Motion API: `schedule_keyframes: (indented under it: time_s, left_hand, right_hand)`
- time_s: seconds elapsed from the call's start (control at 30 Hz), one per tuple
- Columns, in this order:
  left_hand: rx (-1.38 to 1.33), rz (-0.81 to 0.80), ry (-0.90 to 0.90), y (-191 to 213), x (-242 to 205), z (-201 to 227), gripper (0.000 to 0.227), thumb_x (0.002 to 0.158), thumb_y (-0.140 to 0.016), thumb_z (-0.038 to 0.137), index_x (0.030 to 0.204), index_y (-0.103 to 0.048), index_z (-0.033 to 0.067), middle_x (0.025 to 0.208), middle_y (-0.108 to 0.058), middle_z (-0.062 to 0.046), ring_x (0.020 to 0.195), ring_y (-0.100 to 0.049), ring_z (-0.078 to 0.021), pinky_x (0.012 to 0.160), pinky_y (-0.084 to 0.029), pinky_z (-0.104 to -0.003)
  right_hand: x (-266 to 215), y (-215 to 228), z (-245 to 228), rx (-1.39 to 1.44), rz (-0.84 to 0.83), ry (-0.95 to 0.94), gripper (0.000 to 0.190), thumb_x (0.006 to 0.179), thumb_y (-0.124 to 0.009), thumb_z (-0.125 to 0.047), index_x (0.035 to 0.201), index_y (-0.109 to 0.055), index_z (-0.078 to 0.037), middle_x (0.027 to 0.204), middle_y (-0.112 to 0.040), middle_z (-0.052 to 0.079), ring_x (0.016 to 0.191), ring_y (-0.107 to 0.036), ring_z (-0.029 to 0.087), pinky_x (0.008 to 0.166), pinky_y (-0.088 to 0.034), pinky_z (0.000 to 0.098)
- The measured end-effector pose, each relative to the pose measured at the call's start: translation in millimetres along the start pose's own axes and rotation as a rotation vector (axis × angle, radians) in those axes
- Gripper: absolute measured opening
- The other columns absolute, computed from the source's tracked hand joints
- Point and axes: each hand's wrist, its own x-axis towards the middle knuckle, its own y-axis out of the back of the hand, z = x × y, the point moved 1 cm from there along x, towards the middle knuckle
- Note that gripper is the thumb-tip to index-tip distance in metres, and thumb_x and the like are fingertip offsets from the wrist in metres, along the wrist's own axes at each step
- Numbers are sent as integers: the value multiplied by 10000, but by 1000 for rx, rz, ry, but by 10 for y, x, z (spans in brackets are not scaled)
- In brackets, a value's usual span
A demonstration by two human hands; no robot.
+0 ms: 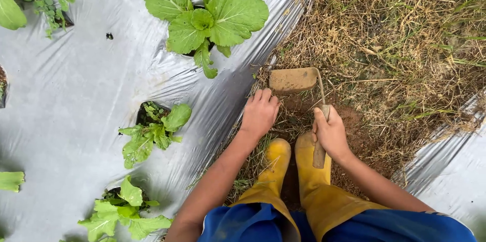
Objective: Using a hand hoe to loosen soil and manually pulling weeds from a garden bed.
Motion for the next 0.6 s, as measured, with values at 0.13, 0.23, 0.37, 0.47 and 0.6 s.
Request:
schedule_keyframes:
  time_s: [0.13,0.23,0.37,0.47,0.6]
  left_hand:
    - [-46,126,-88,75,104,-16,117,932,-650,174,879,-611,77,1096,-629,-139,1152,-614,-318,890,-529,-412]
    - [-114,66,-127,-110,-67,-49,58,925,-643,118,898,-601,88,1006,-617,-101,1071,-635,-300,876,-538,-387]
    - [-133,65,-174,-236,-194,-94,65,905,-661,85,903,-597,100,928,-572,-82,993,-626,-280,888,-526,-381]
    - [-152,78,-195,95,0,-61,97,923,-662,81,999,-604,98,1039,-594,-90,1098,-618,-279,951,-518,-389]
    - [-161,86,-231,240,40,-23,163,938,-664,59,1096,-629,76,1174,-631,-104,1236,-609,-272,1034,-507,-385]
  right_hand:
    - [14,2,-146,62,36,27,364,1126,-436,-198,796,-486,-54,412,-495,100,293,-498,211,282,-432,332]
    - [65,10,-323,240,172,94,238,1153,-384,-159,939,-436,-69,536,-478,90,372,-518,190,311,-462,332]
    - [61,-91,-302,198,198,171,240,1152,-377,-151,931,-414,-65,535,-490,64,357,-531,180,294,-464,308]
    - [-24,-121,-102,81,52,64,324,1123,-427,-161,818,-456,-55,455,-508,82,312,-523,195,277,-432,301]
    - [-59,10,-92,109,38,58,255,1120,-445,-113,877,-469,-37,501,-511,120,338,-550,224,299,-458,331]
